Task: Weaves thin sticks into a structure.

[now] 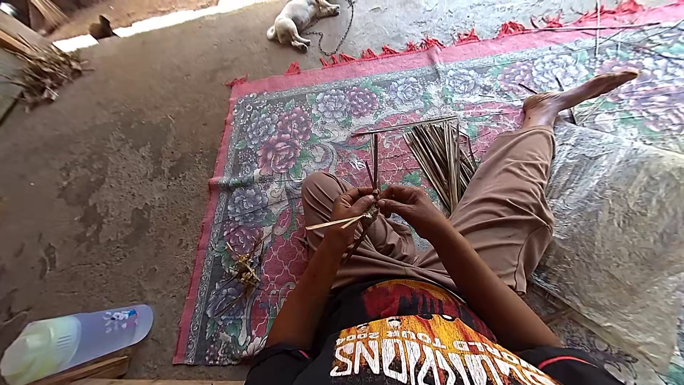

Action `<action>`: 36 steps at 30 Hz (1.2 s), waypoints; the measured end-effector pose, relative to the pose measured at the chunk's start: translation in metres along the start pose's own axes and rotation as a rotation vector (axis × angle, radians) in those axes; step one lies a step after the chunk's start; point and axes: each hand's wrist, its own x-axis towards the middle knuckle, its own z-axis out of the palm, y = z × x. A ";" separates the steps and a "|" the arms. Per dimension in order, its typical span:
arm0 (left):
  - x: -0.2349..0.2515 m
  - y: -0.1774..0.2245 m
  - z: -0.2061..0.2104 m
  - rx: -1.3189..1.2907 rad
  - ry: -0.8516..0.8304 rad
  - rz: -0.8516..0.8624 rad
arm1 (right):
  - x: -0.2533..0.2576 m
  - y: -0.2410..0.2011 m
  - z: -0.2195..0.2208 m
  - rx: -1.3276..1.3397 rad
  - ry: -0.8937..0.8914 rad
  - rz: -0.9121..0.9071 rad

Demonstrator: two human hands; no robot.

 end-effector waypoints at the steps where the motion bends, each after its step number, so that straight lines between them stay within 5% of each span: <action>1: -0.003 0.001 0.001 0.053 0.004 0.030 | 0.000 0.001 0.003 0.012 0.027 -0.005; 7: -0.009 -0.002 0.016 0.212 0.155 0.229 | 0.001 0.007 0.017 -0.007 0.208 -0.180; 11: -0.009 -0.005 0.010 0.356 0.096 0.314 | 0.002 0.007 0.014 0.014 0.180 -0.146; 18: -0.006 -0.005 0.011 0.427 0.104 0.277 | 0.005 0.000 0.009 0.113 0.158 0.077; 25: -0.006 -0.006 0.006 0.436 0.037 0.217 | 0.001 -0.009 -0.010 -0.077 0.031 -0.318; 30: -0.007 -0.009 0.003 0.333 -0.043 0.175 | 0.006 0.002 -0.016 -0.325 0.026 -0.301; 36: -0.009 -0.008 0.002 0.247 -0.088 0.114 | 0.003 -0.001 -0.015 -0.234 0.015 -0.348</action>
